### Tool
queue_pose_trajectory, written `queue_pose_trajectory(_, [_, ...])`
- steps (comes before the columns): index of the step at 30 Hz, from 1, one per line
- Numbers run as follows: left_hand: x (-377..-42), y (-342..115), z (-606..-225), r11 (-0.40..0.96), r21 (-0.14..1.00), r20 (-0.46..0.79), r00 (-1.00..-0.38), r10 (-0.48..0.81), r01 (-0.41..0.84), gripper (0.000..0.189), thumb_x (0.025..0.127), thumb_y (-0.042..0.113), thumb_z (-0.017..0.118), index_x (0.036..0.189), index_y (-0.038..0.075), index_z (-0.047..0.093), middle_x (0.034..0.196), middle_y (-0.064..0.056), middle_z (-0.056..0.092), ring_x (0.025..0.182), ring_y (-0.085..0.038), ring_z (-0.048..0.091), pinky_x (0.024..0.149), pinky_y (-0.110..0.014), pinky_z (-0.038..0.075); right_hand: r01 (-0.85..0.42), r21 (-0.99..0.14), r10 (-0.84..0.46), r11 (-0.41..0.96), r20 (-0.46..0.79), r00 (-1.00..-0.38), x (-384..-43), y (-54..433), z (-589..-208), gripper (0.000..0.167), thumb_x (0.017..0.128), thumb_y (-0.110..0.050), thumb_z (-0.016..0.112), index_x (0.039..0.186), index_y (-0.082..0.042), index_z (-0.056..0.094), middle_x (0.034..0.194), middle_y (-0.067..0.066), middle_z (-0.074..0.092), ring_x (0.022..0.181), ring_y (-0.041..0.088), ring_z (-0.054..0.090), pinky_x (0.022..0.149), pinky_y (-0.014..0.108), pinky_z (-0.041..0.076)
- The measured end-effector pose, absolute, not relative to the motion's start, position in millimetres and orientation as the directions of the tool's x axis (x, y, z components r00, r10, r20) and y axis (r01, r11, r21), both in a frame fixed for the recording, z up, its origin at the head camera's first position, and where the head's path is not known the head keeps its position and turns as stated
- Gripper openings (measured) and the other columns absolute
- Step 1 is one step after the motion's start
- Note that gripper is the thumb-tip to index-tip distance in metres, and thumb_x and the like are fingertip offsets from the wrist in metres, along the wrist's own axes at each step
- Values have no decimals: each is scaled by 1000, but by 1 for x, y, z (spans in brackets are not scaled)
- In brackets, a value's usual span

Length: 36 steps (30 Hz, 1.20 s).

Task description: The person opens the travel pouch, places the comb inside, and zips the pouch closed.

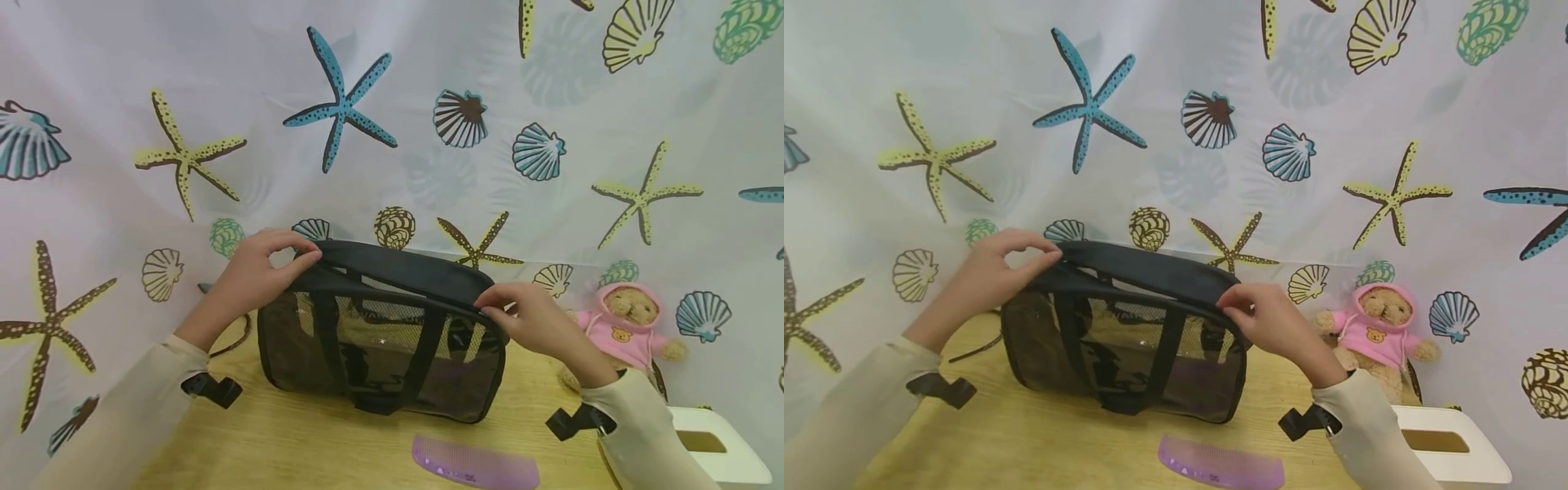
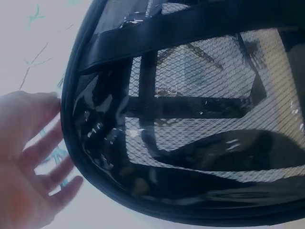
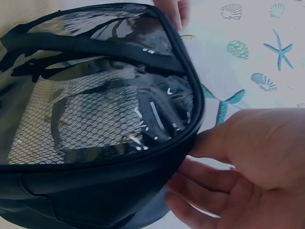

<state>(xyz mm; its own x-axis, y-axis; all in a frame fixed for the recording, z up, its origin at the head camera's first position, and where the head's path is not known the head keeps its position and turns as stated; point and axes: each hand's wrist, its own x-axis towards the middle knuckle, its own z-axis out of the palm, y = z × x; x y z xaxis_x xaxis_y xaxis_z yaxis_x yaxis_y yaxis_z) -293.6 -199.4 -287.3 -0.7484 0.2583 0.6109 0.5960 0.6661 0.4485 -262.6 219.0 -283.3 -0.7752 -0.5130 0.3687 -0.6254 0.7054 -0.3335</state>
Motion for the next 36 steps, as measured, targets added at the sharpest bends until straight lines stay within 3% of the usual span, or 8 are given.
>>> queue_pose_trajectory(5, [-301,-190,-279,697,427,456,-803,385,576,16,100,25,70,107,16,81,112,-8,76,114,-30,59,101,-56,46,-639,-355,-553,682,321,-769,-274,215,-283,17,100,-11,66,114,-7,75,110,9,77,99,24,74,88,43,61])
queue_pose_trajectory(12, [-305,-188,-274,711,448,330,-840,431,541,24,102,23,65,118,12,79,122,-14,75,127,-39,61,103,-59,50,-656,-451,-625,606,240,-743,-290,206,-281,18,100,-7,66,115,-7,74,111,9,77,101,22,74,89,38,60])
queue_pose_trajectory(17, [-302,-185,-268,727,402,317,-829,460,557,29,101,25,67,126,14,76,128,-16,73,145,-48,41,114,-67,37,-667,-416,-676,619,151,-721,-298,201,-278,23,102,-8,62,122,-6,73,120,12,76,112,27,72,96,43,58])
queue_pose_trajectory(22, [-300,-186,-265,757,380,260,-847,463,531,47,100,32,67,144,16,62,146,-16,61,153,-47,27,119,-72,21,-644,-438,-686,627,81,-723,-299,199,-274,34,101,-6,63,135,-1,65,135,21,67,126,37,65,102,45,56])
queue_pose_trajectory(25, [-300,-187,-265,772,378,227,-860,458,511,51,100,37,66,147,17,59,152,-16,56,156,-46,18,118,-75,11,-636,-449,-691,627,56,-721,-300,199,-273,40,100,-4,63,140,0,60,142,23,62,132,38,61,105,46,54])
queue_pose_trajectory(36, [-307,-190,-269,772,346,171,-845,507,534,57,101,45,61,152,19,54,159,-13,49,158,-48,9,117,-77,9,-581,-509,-691,635,-37,-722,-304,198,-273,63,100,-4,63,157,1,38,163,22,37,151,42,37,119,55,39])
